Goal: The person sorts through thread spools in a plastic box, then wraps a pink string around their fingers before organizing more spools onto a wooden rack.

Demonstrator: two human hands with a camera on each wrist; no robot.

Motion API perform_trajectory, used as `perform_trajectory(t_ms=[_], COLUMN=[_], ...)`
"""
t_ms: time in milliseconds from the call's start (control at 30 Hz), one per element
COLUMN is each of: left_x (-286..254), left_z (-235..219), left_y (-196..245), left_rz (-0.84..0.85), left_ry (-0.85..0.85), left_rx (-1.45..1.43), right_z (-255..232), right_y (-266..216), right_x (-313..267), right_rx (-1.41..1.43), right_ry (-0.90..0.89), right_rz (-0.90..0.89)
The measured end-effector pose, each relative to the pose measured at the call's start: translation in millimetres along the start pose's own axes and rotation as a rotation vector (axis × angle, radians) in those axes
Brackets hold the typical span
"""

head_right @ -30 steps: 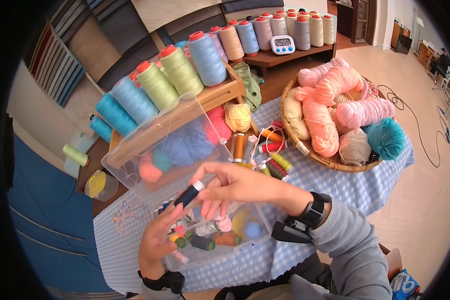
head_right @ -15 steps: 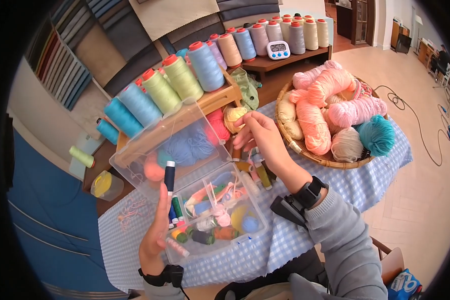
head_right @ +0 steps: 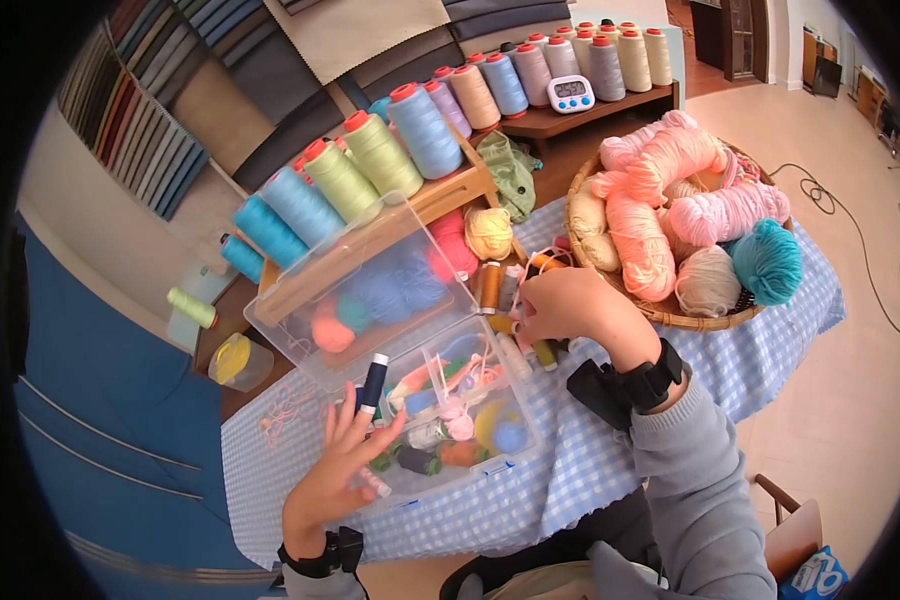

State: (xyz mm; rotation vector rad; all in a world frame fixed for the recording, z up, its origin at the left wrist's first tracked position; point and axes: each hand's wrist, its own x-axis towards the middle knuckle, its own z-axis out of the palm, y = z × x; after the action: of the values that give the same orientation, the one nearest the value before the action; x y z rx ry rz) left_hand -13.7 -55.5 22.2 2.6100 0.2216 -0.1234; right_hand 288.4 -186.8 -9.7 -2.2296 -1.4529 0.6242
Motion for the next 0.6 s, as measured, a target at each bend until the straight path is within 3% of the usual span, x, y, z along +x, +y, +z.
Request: perform_trajectory(t_ms=[100,200,267,300,400,500,600], left_x=[0.0,-1.5,-3.5,-4.4,-4.7,-4.3,-4.0], left_z=[1.7,2.6,3.0,3.2,1.1,1.3,4.3], left_y=[0.3,-3.0,-3.6,-3.3,-1.5,-1.4,-1.3], left_rz=[-0.021,-0.005,0.007,0.001,-0.024,-0.052,-0.069], left_ry=[-0.013,-0.010,0.001,0.045,0.085,0.062,0.047], left_rx=[0.004,-0.001,-0.010,-0.012,0.005,0.039,0.070], right_z=[-4.6,-11.2,-12.3,-13.3,-10.6,6.8,25.8], right_y=[-6.0,-12.7,-14.7,-18.4,-28.8,-38.1,-48.0], right_x=[-2.9,-3.5,-1.3,-2.3,-2.3,5.3,7.4], right_rx=[-0.028,0.091,0.256,0.259,0.802,0.844,0.912], right_ry=[-0.042,0.112,0.385,0.386,-0.024,-0.154,-0.293], right_rz=[-0.035,-0.071,-0.264,-0.264,-0.317,-0.407,-0.369])
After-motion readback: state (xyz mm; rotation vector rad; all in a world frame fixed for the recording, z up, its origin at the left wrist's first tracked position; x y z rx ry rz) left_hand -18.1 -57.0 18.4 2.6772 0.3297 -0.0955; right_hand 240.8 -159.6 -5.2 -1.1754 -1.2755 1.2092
